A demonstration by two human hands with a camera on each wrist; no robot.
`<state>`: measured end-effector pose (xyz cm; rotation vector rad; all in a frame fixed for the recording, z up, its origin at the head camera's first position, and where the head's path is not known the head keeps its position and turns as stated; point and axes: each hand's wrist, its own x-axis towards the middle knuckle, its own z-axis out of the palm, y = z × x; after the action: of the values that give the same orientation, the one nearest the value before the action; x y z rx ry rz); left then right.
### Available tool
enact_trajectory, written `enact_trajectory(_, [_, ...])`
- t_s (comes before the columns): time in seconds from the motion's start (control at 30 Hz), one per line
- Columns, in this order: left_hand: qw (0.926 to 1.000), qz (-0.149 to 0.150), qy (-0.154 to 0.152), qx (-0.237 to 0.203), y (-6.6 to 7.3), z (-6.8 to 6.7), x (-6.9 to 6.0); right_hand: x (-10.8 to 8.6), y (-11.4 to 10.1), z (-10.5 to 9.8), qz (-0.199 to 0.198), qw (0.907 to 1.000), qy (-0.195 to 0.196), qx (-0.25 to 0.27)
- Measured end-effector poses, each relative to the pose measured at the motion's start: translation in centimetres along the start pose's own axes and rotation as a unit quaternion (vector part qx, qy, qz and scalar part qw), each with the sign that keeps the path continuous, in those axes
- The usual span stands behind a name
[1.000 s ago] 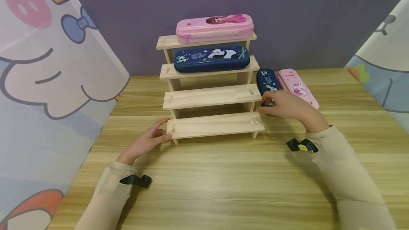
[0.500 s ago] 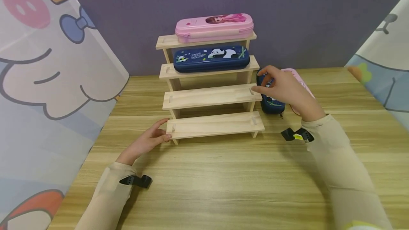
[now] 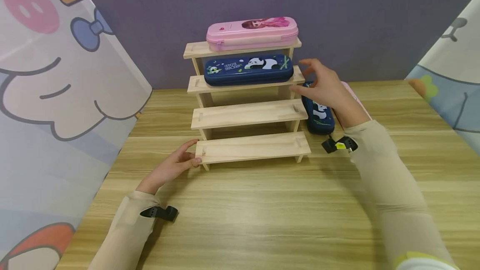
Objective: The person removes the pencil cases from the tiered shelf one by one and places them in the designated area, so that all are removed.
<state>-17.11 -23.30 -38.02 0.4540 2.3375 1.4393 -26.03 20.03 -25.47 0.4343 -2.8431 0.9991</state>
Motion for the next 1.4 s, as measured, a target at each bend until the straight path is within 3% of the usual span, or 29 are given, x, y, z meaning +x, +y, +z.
enact_trajectory(0.47, [1.0000,-0.001,-0.003,-0.004,-0.1,0.0,0.1,1.4,1.2,0.8,-0.058,0.9982,-0.004,-0.010])
enact_trajectory(1.23, [0.9997,0.004,-0.014,-0.020,-0.3,-0.1,0.2,2.8,1.1,1.1,-0.045,0.9954,-0.040,0.074])
enact_trajectory(1.4, [0.9998,0.005,-0.011,-0.015,-0.3,-0.1,0.2,2.6,1.2,1.3,-0.062,0.9960,-0.027,0.059])
